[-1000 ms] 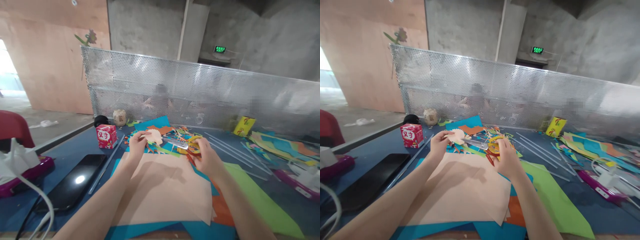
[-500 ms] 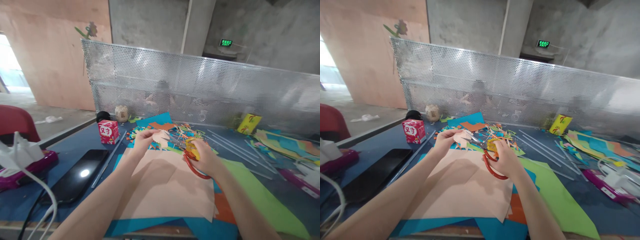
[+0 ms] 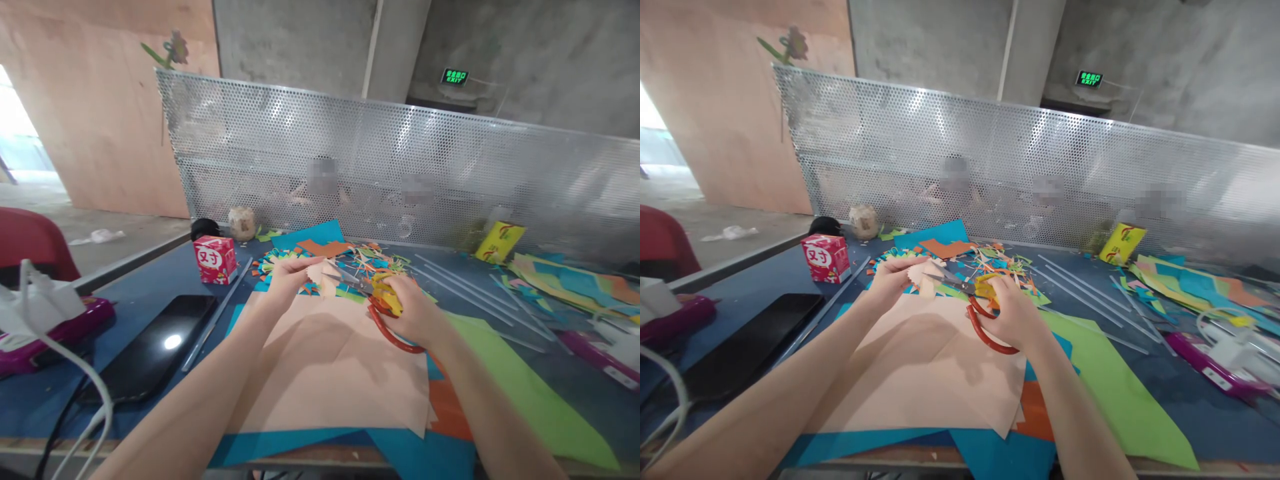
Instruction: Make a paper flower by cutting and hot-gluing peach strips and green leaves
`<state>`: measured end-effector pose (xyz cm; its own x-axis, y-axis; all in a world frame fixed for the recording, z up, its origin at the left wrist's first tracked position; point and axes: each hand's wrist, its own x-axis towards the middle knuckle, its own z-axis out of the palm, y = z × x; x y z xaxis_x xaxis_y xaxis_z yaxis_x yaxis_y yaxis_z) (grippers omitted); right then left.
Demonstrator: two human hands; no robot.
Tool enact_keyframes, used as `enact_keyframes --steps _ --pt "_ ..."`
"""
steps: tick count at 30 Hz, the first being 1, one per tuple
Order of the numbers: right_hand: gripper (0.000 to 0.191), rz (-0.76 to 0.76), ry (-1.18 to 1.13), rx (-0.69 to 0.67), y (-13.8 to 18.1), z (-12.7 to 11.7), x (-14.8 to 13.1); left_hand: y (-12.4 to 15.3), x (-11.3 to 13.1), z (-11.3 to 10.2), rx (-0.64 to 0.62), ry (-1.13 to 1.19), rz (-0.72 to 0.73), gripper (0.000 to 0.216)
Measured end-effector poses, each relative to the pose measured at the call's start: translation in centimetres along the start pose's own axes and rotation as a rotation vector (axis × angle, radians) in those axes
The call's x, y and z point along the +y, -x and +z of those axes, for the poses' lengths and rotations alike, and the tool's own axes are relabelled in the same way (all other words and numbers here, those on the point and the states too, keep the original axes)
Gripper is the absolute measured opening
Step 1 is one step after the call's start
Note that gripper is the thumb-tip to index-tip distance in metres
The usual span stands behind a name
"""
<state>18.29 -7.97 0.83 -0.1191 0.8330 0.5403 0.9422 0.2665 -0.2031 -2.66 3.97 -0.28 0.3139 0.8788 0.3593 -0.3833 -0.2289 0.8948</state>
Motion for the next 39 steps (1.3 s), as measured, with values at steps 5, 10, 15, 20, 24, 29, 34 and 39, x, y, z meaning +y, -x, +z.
enact_keyframes --steps 5,10,15,20,24,29,34,39 --pt "0.041 -0.006 -0.017 -0.024 0.0 -0.1 -0.2 0.3 0.2 0.3 0.02 0.114 -0.061 0.026" --pt "0.04 -0.014 -0.029 -0.019 0.0 -0.2 -0.7 0.3 0.1 0.5 0.066 0.118 -0.1 0.027" --pt "0.036 -0.023 -0.036 -0.028 0.0 -0.4 -0.8 0.3 0.0 0.6 0.017 0.101 -0.121 0.026" --pt "0.032 -0.001 0.028 -0.064 0.0 -0.5 -0.9 0.4 -0.1 0.6 -0.004 0.135 -0.165 0.024" --pt "0.032 0.007 0.06 -0.071 0.1 -0.6 -1.1 0.4 -0.2 0.6 -0.011 0.147 -0.198 0.024" --pt "0.031 0.026 0.123 -0.066 0.2 -0.6 -1.2 0.4 -0.3 0.7 -0.011 0.183 -0.204 0.025" --pt "0.031 0.027 0.171 -0.046 0.3 -0.5 -1.1 0.4 -0.3 0.6 -0.016 0.21 -0.204 0.024" --pt "0.031 0.009 0.229 -0.017 0.2 -0.5 -1.3 0.5 -0.2 0.7 -0.024 0.229 -0.206 0.026"
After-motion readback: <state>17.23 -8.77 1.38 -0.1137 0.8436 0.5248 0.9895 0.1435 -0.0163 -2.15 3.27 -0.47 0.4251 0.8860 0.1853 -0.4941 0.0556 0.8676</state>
